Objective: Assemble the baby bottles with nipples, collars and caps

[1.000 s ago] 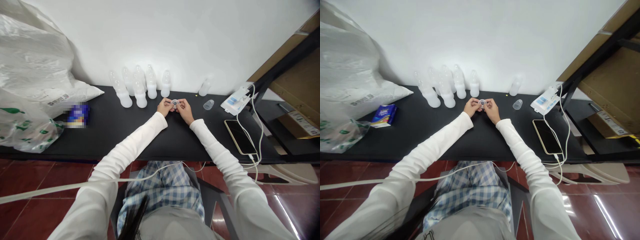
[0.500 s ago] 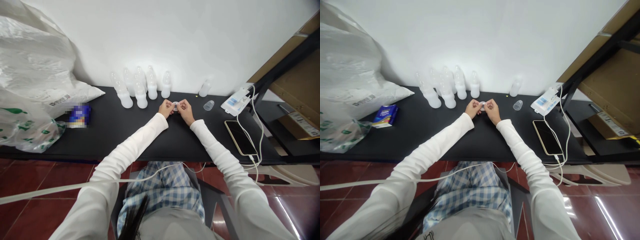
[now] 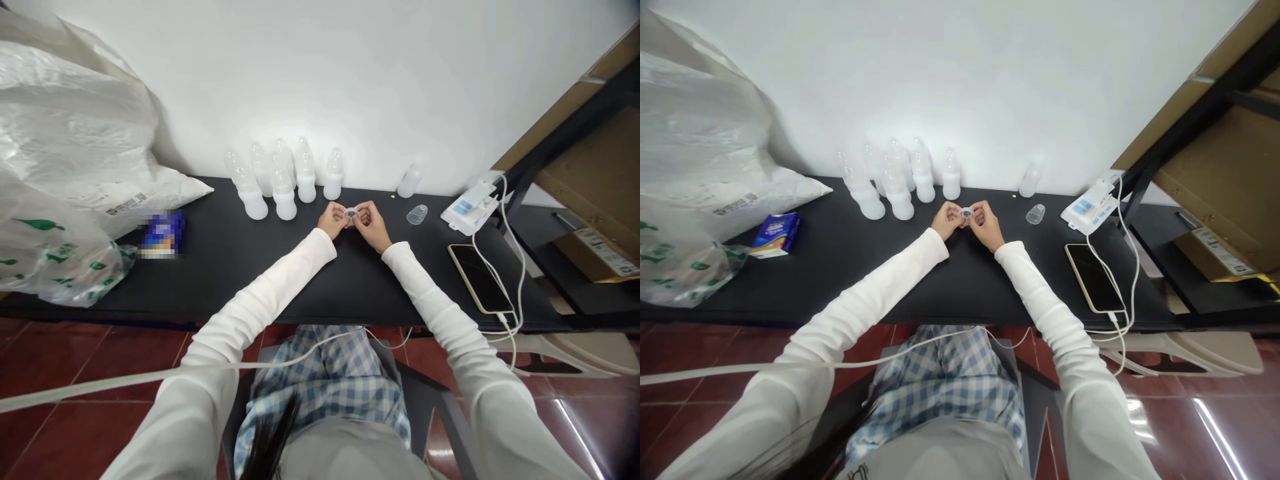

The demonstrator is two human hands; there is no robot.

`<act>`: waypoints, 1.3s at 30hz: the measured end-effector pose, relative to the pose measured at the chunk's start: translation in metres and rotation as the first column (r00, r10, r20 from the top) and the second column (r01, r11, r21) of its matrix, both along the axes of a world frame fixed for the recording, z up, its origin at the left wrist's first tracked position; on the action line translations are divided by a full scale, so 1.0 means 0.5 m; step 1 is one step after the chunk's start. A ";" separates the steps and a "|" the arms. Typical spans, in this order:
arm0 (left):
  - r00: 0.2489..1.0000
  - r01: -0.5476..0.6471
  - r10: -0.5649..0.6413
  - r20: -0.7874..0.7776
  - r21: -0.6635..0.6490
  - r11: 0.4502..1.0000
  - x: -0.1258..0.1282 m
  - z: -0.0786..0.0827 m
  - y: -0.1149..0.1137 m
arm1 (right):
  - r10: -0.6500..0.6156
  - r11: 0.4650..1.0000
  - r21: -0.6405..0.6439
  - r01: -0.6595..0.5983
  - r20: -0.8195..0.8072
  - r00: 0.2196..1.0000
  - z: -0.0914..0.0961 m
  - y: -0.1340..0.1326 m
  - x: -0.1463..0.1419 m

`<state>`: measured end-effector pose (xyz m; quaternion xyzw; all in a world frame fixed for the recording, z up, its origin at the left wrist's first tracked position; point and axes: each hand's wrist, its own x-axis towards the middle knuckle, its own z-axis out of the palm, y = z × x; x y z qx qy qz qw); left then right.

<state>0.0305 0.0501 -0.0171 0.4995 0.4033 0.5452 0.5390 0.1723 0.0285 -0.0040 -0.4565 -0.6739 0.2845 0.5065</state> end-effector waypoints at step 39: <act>0.959 -0.246 0.190 0.212 0.280 0.928 -0.066 0.029 -0.022 | -0.322 0.927 0.338 0.162 0.498 0.805 0.080 -0.035 -0.003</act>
